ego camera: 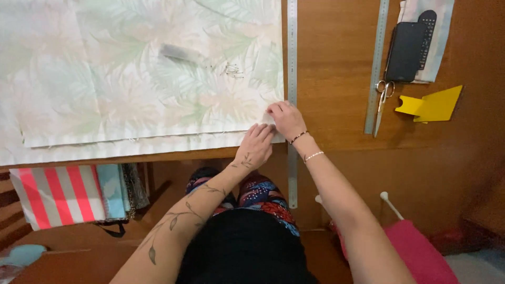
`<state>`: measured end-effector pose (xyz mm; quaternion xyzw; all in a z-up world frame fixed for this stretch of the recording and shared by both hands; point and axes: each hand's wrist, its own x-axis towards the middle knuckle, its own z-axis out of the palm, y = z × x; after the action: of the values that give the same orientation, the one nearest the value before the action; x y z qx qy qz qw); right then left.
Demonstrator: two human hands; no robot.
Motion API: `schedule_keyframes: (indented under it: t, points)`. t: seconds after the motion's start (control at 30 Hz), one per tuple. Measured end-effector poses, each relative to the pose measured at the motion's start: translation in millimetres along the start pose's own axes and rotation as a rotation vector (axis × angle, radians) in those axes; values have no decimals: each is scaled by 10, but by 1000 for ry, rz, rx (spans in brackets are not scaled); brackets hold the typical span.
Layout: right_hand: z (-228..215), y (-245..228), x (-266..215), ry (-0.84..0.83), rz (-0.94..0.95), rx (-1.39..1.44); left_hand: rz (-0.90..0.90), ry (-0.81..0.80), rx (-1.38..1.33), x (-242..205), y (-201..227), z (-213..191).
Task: Smoothing out and aligning two layers of patterned fabric on a work table and pinning them together along the edges.
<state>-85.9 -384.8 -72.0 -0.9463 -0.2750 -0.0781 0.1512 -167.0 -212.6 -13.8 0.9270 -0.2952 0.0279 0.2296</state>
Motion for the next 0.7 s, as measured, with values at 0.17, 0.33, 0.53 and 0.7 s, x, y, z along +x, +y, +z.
schedule_keyframes:
  t: [0.17, 0.33, 0.53, 0.7]
  points:
    - [59, 172, 423, 29, -42, -54, -86, 63, 79, 86, 140, -108]
    - [-347, 299, 757, 45, 25, 207, -189, -51, 38, 133, 212, -77]
    - [-714, 220, 104, -228, 169, 268, -180, 86, 116, 126, 252, 50]
    - [-771, 258, -47, -330, 209, 288, -281, 9, 105, 100, 314, 78]
